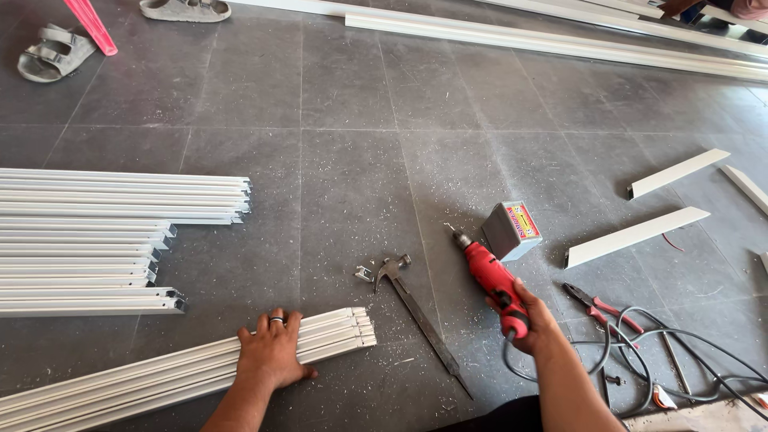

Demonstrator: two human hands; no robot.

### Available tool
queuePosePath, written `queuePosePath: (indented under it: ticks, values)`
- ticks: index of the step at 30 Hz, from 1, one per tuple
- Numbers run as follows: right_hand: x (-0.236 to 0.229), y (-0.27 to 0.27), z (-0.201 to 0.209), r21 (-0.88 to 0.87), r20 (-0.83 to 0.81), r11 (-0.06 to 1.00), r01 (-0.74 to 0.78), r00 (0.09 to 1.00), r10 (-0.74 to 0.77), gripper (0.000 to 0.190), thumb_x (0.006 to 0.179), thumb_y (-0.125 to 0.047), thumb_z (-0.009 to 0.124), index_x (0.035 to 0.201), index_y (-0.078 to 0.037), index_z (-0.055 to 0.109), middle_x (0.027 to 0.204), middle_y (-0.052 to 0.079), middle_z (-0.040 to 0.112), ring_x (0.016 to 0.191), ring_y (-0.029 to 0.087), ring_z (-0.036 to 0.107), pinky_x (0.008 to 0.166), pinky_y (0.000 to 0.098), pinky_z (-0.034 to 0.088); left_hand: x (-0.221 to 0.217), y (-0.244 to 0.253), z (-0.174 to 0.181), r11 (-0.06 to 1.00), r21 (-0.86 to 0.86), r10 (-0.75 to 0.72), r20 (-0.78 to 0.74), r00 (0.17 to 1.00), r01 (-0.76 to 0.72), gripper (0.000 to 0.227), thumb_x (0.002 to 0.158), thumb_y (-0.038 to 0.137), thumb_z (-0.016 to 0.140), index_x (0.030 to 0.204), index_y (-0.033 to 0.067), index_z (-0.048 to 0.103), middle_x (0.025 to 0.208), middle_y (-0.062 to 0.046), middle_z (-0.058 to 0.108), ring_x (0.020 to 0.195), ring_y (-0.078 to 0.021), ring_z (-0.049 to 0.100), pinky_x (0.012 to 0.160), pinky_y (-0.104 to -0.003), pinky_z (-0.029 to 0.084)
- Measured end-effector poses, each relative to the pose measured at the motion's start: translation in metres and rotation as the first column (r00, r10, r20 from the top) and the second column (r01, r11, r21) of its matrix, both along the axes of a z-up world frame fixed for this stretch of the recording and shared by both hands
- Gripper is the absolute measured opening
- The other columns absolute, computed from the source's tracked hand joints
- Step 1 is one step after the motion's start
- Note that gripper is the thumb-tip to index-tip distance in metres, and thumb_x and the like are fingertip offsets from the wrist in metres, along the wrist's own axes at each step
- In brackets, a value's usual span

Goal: The person sits on the floor and drills holes into stacked white metal profiles using a red power drill. They align the profiles, use a hammer to tap a metal bracket into place, and then drill through the stack at marked positions.

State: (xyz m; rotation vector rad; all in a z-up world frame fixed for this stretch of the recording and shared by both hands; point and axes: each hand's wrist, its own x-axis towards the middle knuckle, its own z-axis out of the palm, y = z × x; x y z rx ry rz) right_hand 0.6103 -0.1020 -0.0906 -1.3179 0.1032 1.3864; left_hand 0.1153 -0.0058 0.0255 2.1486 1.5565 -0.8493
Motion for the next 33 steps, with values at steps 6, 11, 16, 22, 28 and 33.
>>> queuePosePath:
  ticks: [6,11,16,22,28,33]
  values:
    - [-0.044,0.007,0.028,0.291,0.078,0.950,0.110,0.987,-0.138,0.060,0.093,-0.046,0.073,0.135,-0.007,0.057,0.107,0.011,0.072,0.083,0.019,0.071,0.061,0.0331,0.055,-0.008,0.004,-0.010,1.000,0.002,-0.003,0.056,0.998,0.003,0.125,0.069,0.083,0.081,0.162,0.0344,0.013,0.167,-0.011,0.022,0.154,-0.0298,0.023,0.120,-0.061,0.027]
    - [-0.088,0.003,0.103,0.681,-0.049,0.721,0.125,0.991,-0.126,0.065,0.096,-0.049,0.075,0.140,-0.007,0.054,0.117,0.011,0.070,0.092,0.022,0.069,0.080,0.0418,0.057,-0.015,0.005,-0.035,0.994,0.077,-0.076,0.056,0.996,0.071,0.114,0.076,0.065,0.078,0.164,0.0337,0.013,0.164,-0.006,0.030,0.151,-0.0267,0.031,0.116,-0.058,0.033]
    - [-0.140,0.006,0.184,0.828,-0.077,0.560,0.038,0.996,0.046,0.082,0.085,-0.050,0.076,0.149,-0.006,0.049,0.133,0.023,0.065,0.098,0.028,0.070,0.090,0.0465,0.055,-0.017,0.005,-0.034,0.993,0.086,-0.090,0.099,0.991,0.081,0.116,0.078,0.069,0.078,0.162,0.0337,0.006,0.165,-0.010,0.022,0.150,-0.0312,0.023,0.114,-0.063,0.027]
    - [-0.152,0.013,0.238,0.274,0.429,0.847,-0.455,0.846,0.316,0.081,0.062,-0.003,0.069,0.141,-0.009,0.050,0.115,0.017,0.066,0.087,0.031,0.069,0.084,0.0467,0.057,-0.017,-0.006,-0.021,0.977,0.204,-0.093,0.122,0.988,0.066,0.110,0.075,0.076,0.076,0.157,0.0220,0.026,0.159,-0.010,0.034,0.147,-0.0269,0.032,0.113,-0.061,0.032]
    - [-0.180,0.003,0.261,-0.361,0.589,0.605,-0.710,0.330,0.738,0.076,0.059,0.003,0.072,0.133,-0.015,0.059,0.101,0.016,0.069,0.081,0.026,0.069,0.076,0.0401,0.057,-0.019,-0.003,-0.015,0.974,0.212,-0.111,0.141,0.984,0.080,0.099,0.074,0.073,0.079,0.147,0.0191,0.040,0.149,-0.008,0.046,0.142,-0.0219,0.040,0.109,-0.051,0.039]
    - [-0.204,0.003,0.271,-0.555,0.562,0.421,-0.717,0.050,0.826,0.078,0.062,-0.003,0.076,0.136,-0.023,0.061,0.099,0.012,0.075,0.080,0.021,0.071,0.078,0.0377,0.058,-0.018,-0.001,-0.011,0.976,0.210,-0.096,0.174,0.980,0.058,0.093,0.073,0.068,0.082,0.143,0.0192,0.045,0.142,-0.005,0.051,0.137,-0.0204,0.044,0.107,-0.048,0.040]
